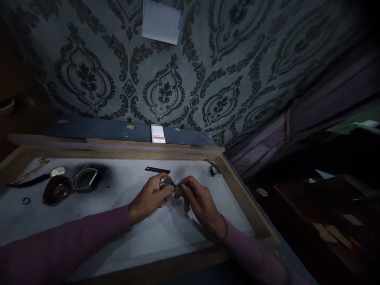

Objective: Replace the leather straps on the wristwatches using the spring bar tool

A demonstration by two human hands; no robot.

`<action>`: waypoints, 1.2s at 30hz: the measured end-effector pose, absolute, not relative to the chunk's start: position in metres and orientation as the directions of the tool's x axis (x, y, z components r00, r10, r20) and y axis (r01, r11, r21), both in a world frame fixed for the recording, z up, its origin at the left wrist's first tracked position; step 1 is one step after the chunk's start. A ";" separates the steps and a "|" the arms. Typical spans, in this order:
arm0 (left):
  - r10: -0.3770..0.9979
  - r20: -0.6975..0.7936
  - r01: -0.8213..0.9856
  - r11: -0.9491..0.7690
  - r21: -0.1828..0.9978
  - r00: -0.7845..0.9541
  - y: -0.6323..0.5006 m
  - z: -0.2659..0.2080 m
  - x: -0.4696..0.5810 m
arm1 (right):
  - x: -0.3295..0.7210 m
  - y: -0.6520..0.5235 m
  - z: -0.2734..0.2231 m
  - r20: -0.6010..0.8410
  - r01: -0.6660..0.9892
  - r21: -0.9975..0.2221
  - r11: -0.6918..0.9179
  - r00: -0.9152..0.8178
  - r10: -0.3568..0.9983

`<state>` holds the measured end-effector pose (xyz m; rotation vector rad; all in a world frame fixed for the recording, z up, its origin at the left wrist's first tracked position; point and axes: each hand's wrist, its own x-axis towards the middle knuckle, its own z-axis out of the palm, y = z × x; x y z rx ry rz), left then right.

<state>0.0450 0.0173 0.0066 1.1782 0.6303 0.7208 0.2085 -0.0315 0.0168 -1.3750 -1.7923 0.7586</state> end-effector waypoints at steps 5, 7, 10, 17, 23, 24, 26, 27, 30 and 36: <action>0.781 -0.056 -0.178 0.210 0.961 0.622 0.016 0.005 0.045 | 0.209 -0.030 0.016 0.229 0.557 -0.784 0.275 -0.153 0.961; 0.784 -0.051 -0.180 0.205 0.962 0.618 0.016 0.005 0.045 | 0.209 -0.030 0.016 0.221 0.548 -0.792 0.271 -0.157 0.963; 0.784 -0.051 -0.179 0.205 0.962 0.619 0.016 0.006 0.045 | 0.208 -0.031 0.017 0.216 0.538 -0.799 0.268 -0.160 0.963; 0.780 -0.066 -0.170 0.217 0.961 0.622 0.017 0.006 0.045 | 0.206 -0.031 0.021 0.208 0.552 -0.793 0.257 -0.151 0.966; 0.781 -0.072 -0.180 0.231 0.956 0.620 0.016 0.004 0.045 | 0.206 -0.031 0.019 0.197 0.545 -0.804 0.237 -0.133 0.971; 0.779 -0.074 -0.178 0.233 0.956 0.623 0.016 0.004 0.045 | 0.206 -0.031 0.019 0.199 0.543 -0.805 0.238 -0.130 0.971; 0.777 -0.067 -0.180 0.227 0.957 0.625 0.016 0.004 0.045 | 0.206 -0.031 0.018 0.203 0.543 -0.805 0.239 -0.128 0.971; 0.779 -0.061 -0.183 0.222 0.958 0.624 0.016 0.003 0.045 | 0.206 -0.031 0.018 0.202 0.544 -0.805 0.238 -0.127 0.971; 0.784 -0.049 -0.187 0.207 0.960 0.618 0.017 0.002 0.045 | 0.206 -0.031 0.018 0.193 0.539 -0.810 0.230 -0.125 0.973; 0.781 -0.069 -0.173 0.223 0.959 0.621 0.016 0.003 0.044 | 0.206 -0.030 0.016 0.190 0.522 -0.821 0.230 -0.129 0.973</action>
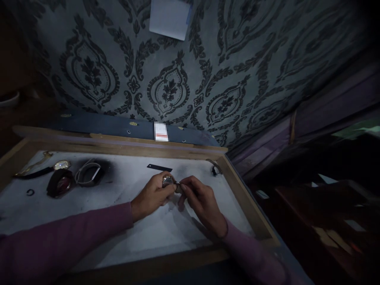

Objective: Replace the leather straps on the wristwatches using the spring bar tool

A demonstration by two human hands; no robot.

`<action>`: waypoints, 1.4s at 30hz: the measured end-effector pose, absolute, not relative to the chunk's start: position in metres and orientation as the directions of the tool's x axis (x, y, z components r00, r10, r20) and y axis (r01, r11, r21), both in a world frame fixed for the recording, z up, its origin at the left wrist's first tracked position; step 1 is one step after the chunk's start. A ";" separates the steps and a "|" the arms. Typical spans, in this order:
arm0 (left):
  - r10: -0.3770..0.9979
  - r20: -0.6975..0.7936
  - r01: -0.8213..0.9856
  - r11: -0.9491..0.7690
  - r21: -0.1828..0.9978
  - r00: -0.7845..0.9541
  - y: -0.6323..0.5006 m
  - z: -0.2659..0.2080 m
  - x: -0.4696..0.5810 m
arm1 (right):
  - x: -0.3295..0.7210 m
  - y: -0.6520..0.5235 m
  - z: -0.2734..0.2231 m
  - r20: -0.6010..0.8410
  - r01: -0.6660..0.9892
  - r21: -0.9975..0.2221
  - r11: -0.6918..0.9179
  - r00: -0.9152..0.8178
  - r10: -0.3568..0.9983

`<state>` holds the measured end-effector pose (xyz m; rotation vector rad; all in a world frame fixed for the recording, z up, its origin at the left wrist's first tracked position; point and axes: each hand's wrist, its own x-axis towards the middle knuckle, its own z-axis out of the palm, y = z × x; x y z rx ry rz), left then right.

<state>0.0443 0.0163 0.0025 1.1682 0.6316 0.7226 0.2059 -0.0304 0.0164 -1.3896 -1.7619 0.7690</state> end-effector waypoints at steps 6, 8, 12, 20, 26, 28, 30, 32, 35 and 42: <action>0.779 -0.065 -0.179 0.224 0.958 0.624 0.017 0.002 0.045 | 0.206 -0.030 0.014 0.202 0.491 -0.837 0.241 -0.132 0.971; 0.779 -0.063 -0.174 0.216 0.961 0.623 0.017 0.002 0.045 | 0.207 -0.030 0.014 0.201 0.487 -0.839 0.242 -0.135 0.970; 0.778 -0.076 -0.178 0.236 0.955 0.624 0.016 0.002 0.044 | 0.207 -0.030 0.014 0.199 0.517 -0.821 0.244 -0.142 0.970; 0.775 -0.075 -0.178 0.237 0.955 0.627 0.016 0.002 0.044 | 0.208 -0.029 0.014 0.228 0.548 -0.791 0.272 -0.150 0.962; 0.780 -0.071 -0.163 0.217 0.962 0.622 0.016 0.005 0.044 | 0.207 -0.030 0.011 0.229 0.502 -0.824 0.263 -0.131 0.965; 0.781 -0.079 -0.158 0.222 0.962 0.619 0.015 0.006 0.044 | 0.206 -0.031 0.011 0.226 0.500 -0.827 0.258 -0.125 0.966; 0.783 -0.087 -0.158 0.231 0.960 0.617 0.015 0.007 0.044 | 0.206 -0.031 0.012 0.225 0.504 -0.826 0.254 -0.119 0.967; 0.783 -0.087 -0.159 0.232 0.960 0.616 0.015 0.006 0.044 | 0.206 -0.031 0.013 0.230 0.510 -0.821 0.257 -0.118 0.966; 0.784 -0.075 -0.168 0.224 0.960 0.616 0.015 0.004 0.044 | 0.205 -0.031 0.015 0.252 0.535 -0.796 0.283 -0.132 0.959; 0.783 -0.069 -0.185 0.230 0.955 0.618 0.015 0.004 0.045 | 0.204 -0.031 0.017 0.304 0.558 -0.760 0.334 -0.149 0.941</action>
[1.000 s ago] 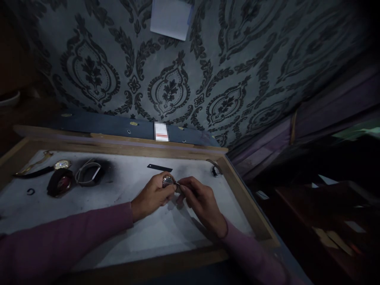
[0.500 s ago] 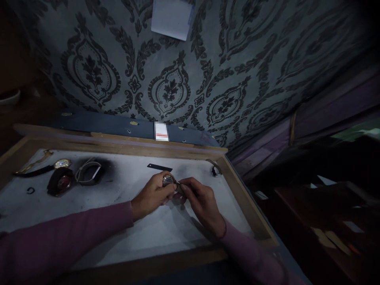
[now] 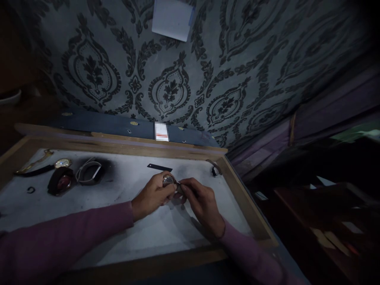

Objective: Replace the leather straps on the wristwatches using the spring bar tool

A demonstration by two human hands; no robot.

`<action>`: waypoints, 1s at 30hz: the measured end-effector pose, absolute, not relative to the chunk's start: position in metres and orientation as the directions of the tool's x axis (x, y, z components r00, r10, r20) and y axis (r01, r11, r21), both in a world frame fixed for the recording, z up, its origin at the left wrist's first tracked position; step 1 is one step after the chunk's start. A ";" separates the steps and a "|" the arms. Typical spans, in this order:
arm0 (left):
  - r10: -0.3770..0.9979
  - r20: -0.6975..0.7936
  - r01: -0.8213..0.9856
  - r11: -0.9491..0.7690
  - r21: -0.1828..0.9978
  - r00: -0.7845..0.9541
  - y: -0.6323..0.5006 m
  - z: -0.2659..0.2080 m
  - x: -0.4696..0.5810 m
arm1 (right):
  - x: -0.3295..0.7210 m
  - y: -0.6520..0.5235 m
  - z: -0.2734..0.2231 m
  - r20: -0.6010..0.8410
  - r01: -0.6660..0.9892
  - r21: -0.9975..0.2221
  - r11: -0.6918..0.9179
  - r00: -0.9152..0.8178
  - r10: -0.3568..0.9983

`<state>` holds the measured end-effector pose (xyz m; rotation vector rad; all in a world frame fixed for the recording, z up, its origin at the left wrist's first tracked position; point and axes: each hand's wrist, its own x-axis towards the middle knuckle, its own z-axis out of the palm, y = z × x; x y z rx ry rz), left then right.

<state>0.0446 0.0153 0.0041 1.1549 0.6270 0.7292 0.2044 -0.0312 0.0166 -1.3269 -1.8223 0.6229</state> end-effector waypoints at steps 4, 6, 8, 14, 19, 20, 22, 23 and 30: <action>0.782 -0.079 -0.187 0.244 0.952 0.619 0.015 0.005 0.044 | 0.204 -0.031 0.016 0.299 0.535 -0.783 0.317 -0.122 0.946; 0.780 -0.087 -0.184 0.252 0.950 0.619 0.015 0.005 0.045 | 0.204 -0.031 0.015 0.292 0.526 -0.794 0.305 -0.111 0.950; 0.781 -0.090 -0.186 0.256 0.949 0.618 0.015 0.005 0.045 | 0.204 -0.031 0.014 0.290 0.525 -0.796 0.302 -0.107 0.951; 0.782 -0.072 -0.195 0.241 0.951 0.619 0.014 0.006 0.045 | 0.203 -0.030 0.016 0.298 0.550 -0.771 0.320 -0.132 0.945; 0.779 -0.084 -0.190 0.253 0.949 0.621 0.014 0.008 0.044 | 0.202 -0.030 0.019 0.311 0.546 -0.763 0.344 -0.157 0.938; 0.778 -0.087 -0.190 0.257 0.947 0.622 0.014 0.007 0.044 | 0.203 -0.030 0.019 0.315 0.547 -0.761 0.350 -0.160 0.935; 0.776 -0.086 -0.195 0.262 0.945 0.624 0.014 0.006 0.045 | 0.203 -0.030 0.018 0.329 0.553 -0.750 0.363 -0.165 0.930; 0.777 -0.083 -0.199 0.261 0.945 0.625 0.015 0.006 0.045 | 0.203 -0.030 0.018 0.335 0.556 -0.745 0.369 -0.166 0.927; 0.781 -0.055 -0.218 0.241 0.946 0.623 0.015 0.005 0.046 | 0.203 -0.030 0.014 0.360 0.531 -0.757 0.382 -0.150 0.921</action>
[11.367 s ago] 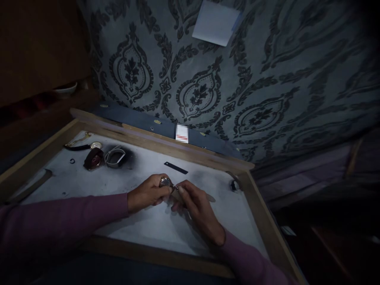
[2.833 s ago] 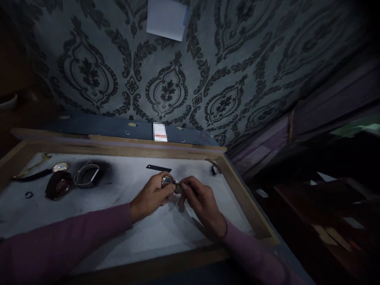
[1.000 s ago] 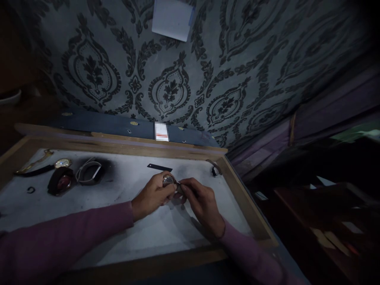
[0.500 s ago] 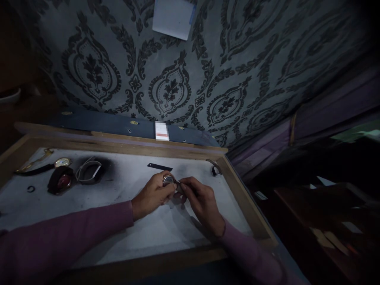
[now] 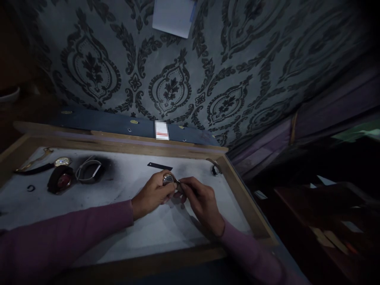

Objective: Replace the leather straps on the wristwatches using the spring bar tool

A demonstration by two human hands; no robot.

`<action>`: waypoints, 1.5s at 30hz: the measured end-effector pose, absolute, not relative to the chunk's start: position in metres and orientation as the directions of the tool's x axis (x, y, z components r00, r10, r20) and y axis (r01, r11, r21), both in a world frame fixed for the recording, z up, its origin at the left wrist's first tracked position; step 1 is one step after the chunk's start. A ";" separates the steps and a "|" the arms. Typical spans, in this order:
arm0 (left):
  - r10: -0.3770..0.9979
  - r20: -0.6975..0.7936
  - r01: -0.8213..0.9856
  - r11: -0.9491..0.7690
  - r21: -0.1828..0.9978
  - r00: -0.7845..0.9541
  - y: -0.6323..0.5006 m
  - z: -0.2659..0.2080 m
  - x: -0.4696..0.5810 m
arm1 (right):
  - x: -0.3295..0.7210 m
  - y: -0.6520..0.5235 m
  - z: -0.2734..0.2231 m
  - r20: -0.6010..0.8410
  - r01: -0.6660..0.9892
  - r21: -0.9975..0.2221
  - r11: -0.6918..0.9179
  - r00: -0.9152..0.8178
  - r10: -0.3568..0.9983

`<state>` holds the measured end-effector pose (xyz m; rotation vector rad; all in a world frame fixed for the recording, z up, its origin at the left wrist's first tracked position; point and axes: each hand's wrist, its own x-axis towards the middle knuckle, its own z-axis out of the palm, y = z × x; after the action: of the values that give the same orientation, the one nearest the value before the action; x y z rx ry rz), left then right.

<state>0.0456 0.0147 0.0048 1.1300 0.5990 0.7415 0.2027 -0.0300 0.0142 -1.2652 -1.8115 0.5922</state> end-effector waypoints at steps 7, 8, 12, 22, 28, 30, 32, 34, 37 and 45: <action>0.783 -0.058 -0.206 0.233 0.950 0.619 0.015 0.005 0.044 | 0.204 -0.030 0.014 0.346 0.538 -0.755 0.375 -0.159 0.925; 0.782 -0.054 -0.208 0.231 0.950 0.620 0.015 0.005 0.044 | 0.204 -0.030 0.013 0.345 0.531 -0.761 0.372 -0.155 0.926; 0.784 -0.046 -0.216 0.225 0.950 0.619 0.015 0.006 0.045 | 0.204 -0.031 0.011 0.345 0.475 -0.803 0.360 -0.123 0.931; 0.787 -0.071 -0.206 0.246 0.947 0.613 0.016 0.004 0.046 | 0.204 -0.030 0.013 0.331 0.503 -0.788 0.355 -0.140 0.933; 0.785 -0.071 -0.200 0.243 0.949 0.616 0.017 0.002 0.046 | 0.203 -0.030 0.013 0.329 0.521 -0.777 0.354 -0.144 0.933; 0.787 -0.071 -0.198 0.240 0.950 0.613 0.016 0.003 0.046 | 0.203 -0.030 0.013 0.328 0.533 -0.769 0.355 -0.148 0.933; 0.788 -0.074 -0.194 0.239 0.951 0.611 0.015 0.004 0.045 | 0.203 -0.030 0.014 0.326 0.551 -0.756 0.353 -0.151 0.933; 0.788 -0.079 -0.192 0.244 0.951 0.611 0.015 0.004 0.045 | 0.203 -0.029 0.014 0.318 0.568 -0.744 0.352 -0.162 0.934; 0.788 -0.087 -0.197 0.257 0.946 0.610 0.014 0.002 0.044 | 0.203 -0.029 0.015 0.304 0.593 -0.724 0.353 -0.185 0.934; 0.803 -0.078 -0.213 0.249 0.945 0.591 0.014 0.000 0.045 | 0.203 -0.028 0.016 0.318 0.593 -0.712 0.377 -0.208 0.925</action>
<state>0.0446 0.0140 -0.0005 1.1120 0.6405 0.7597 0.2035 -0.0276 0.0159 -1.3100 -1.9093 0.5796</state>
